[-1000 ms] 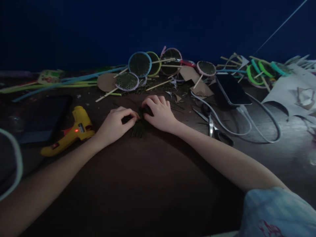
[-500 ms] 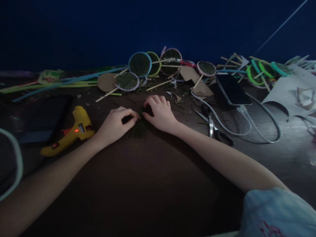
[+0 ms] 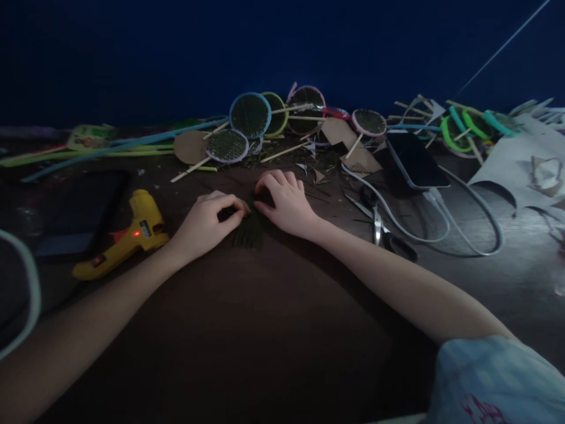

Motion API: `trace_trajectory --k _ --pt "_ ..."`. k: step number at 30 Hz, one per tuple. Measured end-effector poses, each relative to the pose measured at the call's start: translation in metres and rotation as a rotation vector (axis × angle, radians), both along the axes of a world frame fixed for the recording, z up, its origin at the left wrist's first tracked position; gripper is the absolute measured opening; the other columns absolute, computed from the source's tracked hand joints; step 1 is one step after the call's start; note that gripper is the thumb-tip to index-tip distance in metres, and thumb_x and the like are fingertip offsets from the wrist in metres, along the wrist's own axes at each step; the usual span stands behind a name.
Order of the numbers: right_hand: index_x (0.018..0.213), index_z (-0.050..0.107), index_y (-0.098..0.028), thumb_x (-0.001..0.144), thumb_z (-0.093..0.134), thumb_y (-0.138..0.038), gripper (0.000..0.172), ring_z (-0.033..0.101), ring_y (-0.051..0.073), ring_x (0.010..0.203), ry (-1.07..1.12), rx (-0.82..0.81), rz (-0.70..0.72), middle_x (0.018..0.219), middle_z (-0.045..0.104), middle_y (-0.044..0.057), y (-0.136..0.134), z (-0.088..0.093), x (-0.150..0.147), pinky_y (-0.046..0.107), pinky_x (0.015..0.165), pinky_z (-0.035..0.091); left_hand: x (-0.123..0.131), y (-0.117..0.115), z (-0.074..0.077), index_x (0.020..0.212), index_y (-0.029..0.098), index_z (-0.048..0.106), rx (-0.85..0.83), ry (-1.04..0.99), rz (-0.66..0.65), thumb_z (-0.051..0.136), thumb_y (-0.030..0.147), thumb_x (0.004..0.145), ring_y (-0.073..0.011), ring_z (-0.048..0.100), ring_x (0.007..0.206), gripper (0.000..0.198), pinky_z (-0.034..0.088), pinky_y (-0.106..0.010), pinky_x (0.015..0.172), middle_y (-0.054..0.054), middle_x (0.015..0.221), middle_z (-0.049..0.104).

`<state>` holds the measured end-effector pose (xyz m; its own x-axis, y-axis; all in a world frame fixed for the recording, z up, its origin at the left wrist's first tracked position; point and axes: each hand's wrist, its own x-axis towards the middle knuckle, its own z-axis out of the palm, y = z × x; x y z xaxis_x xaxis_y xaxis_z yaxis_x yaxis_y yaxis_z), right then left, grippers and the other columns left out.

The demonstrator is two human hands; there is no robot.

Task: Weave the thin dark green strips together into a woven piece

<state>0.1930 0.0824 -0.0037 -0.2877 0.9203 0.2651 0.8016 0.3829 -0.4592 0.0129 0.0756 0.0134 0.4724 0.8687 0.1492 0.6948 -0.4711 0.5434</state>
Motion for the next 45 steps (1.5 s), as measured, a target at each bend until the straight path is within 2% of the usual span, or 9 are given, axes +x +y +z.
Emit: trace_trajectory --k 7,13,24,28,32,35,38,41,45 --pt "0.083 0.05 -0.024 0.081 0.054 -0.025 0.004 0.05 0.025 0.105 0.18 0.072 0.088 0.109 0.058 0.005 -0.003 0.005 0.004 0.048 0.091 0.038 0.001 0.0 0.002 0.079 0.021 0.062 -0.013 0.004 -0.003 0.051 0.019 0.08 -0.0199 0.057 0.088 0.011 0.036 -0.038 0.09 0.0 0.084 0.066" --pt "0.077 0.052 -0.021 0.078 0.059 -0.022 0.007 0.056 0.017 0.081 0.346 0.069 0.168 0.081 0.061 0.001 -0.008 0.004 0.007 0.035 0.078 0.043 0.001 0.0 0.002 0.081 0.019 0.062 -0.027 -0.004 0.018 0.052 0.02 0.081 -0.0197 0.057 0.087 0.01 0.037 -0.038 0.089 -0.002 0.085 0.065" --pt "0.078 0.058 -0.021 0.078 0.061 -0.021 0.003 0.055 0.017 0.08 0.261 0.181 0.365 0.077 0.062 0.001 -0.013 0.007 0.009 0.035 0.078 0.041 0.0 0.001 0.002 0.082 0.02 0.06 -0.033 0.038 -0.001 0.053 0.019 0.079 -0.018 0.055 0.086 0.008 0.034 -0.037 0.088 0.001 0.082 0.063" --pt "0.079 0.06 -0.021 0.078 0.063 -0.023 0.004 0.054 0.017 0.081 0.244 0.229 0.336 0.078 0.061 0.001 -0.014 0.007 0.009 0.034 0.076 0.041 -0.001 0.0 -0.001 0.087 0.022 0.059 -0.003 0.036 -0.052 0.057 0.018 0.075 -0.0189 0.053 0.09 0.013 0.031 -0.038 0.088 0.002 0.087 0.064" --pt "0.082 0.059 -0.022 0.081 0.057 -0.026 0.005 0.054 0.016 0.081 0.327 0.209 0.296 0.082 0.061 0.002 -0.016 0.008 0.009 0.033 0.074 0.043 -0.002 0.001 -0.007 0.095 0.022 0.06 0.036 0.07 -0.091 0.058 0.023 0.077 -0.0218 0.052 0.097 0.018 0.03 -0.038 0.086 0.001 0.097 0.064" --pt "0.084 0.056 -0.021 0.083 0.051 -0.025 0.006 0.053 0.014 0.074 0.405 0.177 0.122 0.083 0.059 0.002 -0.013 0.008 0.009 0.029 0.065 0.041 -0.002 0.002 -0.007 0.096 0.023 0.06 0.043 0.083 -0.103 0.058 0.024 0.079 -0.0224 0.051 0.099 0.017 0.031 -0.037 0.086 0.0 0.099 0.065" --pt "0.074 0.053 -0.019 0.083 0.051 -0.028 0.012 0.05 0.014 0.068 0.305 0.061 -0.02 0.072 0.056 0.001 -0.008 0.007 0.01 0.029 0.061 0.038 -0.002 0.001 -0.006 0.098 0.022 0.057 0.056 0.078 -0.11 0.058 0.025 0.081 -0.0228 0.052 0.099 0.017 0.031 -0.038 0.086 -0.001 0.098 0.064" --pt "0.063 0.049 -0.019 0.08 0.055 -0.031 0.022 0.049 0.016 0.07 0.13 -0.017 0.003 0.066 0.055 0.002 -0.006 0.006 0.011 0.031 0.063 0.036 -0.001 -0.001 -0.005 0.102 0.021 0.052 0.046 0.058 -0.088 0.061 0.022 0.079 -0.0218 0.053 0.096 0.025 0.033 -0.037 0.085 -0.001 0.094 0.064" --pt "0.062 0.049 -0.019 0.076 0.06 -0.027 0.019 0.047 0.016 0.069 0.074 -0.049 0.077 0.065 0.054 0.001 -0.006 0.007 0.012 0.029 0.063 0.036 -0.001 -0.002 -0.005 0.107 0.021 0.045 0.046 0.02 -0.072 0.063 0.018 0.076 -0.02 0.055 0.094 0.036 0.035 -0.036 0.085 -0.001 0.094 0.063"
